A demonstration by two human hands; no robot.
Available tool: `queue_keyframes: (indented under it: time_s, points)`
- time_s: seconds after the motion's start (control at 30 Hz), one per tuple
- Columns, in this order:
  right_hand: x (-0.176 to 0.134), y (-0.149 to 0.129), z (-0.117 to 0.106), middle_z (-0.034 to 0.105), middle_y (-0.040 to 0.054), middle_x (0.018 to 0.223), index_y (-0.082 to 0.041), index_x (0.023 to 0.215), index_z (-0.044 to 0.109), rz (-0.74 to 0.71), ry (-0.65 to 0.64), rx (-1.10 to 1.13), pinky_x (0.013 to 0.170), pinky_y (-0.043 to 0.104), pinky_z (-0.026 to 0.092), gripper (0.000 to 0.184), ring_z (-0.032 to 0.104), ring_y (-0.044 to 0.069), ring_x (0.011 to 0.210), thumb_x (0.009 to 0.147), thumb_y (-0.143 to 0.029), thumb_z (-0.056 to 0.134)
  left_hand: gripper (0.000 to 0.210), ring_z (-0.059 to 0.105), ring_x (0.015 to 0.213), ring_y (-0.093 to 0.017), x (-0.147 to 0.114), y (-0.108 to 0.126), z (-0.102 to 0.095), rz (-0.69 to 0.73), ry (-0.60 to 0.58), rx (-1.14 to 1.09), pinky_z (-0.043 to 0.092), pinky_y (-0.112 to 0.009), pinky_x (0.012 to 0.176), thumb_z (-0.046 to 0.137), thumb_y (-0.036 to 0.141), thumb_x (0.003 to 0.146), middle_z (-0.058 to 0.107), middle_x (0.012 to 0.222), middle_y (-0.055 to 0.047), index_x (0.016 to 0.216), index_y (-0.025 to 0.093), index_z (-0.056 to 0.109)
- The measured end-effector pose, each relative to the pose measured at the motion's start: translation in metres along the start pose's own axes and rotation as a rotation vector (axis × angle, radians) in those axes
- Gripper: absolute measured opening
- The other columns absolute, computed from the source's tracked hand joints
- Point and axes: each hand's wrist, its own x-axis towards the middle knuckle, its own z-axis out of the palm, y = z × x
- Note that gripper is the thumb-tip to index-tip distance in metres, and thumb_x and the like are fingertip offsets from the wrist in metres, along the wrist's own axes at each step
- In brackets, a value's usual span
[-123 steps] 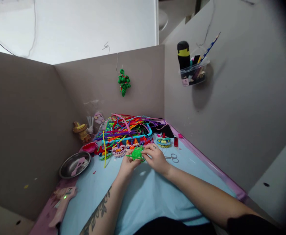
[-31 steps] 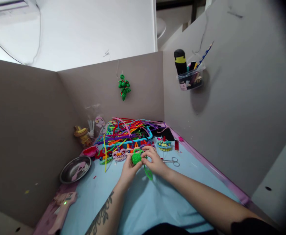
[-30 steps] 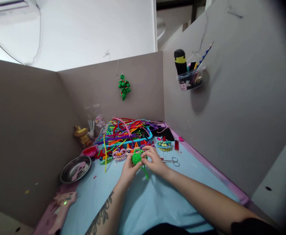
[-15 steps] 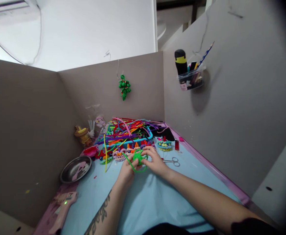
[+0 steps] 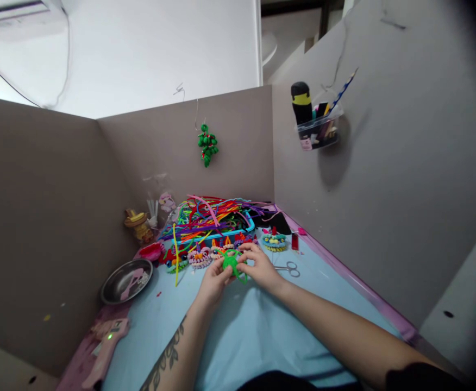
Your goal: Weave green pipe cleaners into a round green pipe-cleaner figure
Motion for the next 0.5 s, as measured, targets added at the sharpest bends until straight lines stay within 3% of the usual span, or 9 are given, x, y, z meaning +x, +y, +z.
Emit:
queue_keyframes:
  time_s: [0.27,0.5]
  points:
    - [0.002,0.005,-0.002,0.055,0.0054,0.098,-0.019,0.059,0.063,-0.021,-0.067,-0.061,0.091,0.040,0.035,0.007,0.048,0.022,0.099,0.064,-0.019,0.068,0.049,0.061,0.079,-0.018,0.003,-0.006,-0.003,0.002,-0.011,0.077,0.046,-0.027,0.071,0.076,0.032,0.060,0.067,0.094,-0.007,0.106,0.017,0.062]
    - [0.008,0.011,-0.004,0.052,0.0069,0.104,-0.017,0.059,0.062,0.107,-0.206,0.143,0.092,0.041,0.036,0.017,0.051,0.023,0.098,0.067,-0.032,0.067,0.051,0.062,0.075,-0.017,0.003,-0.004,-0.002,-0.006,0.017,0.065,0.046,-0.027,0.069,0.079,0.031,0.055,0.068,0.090,-0.007,0.101,0.015,0.063]
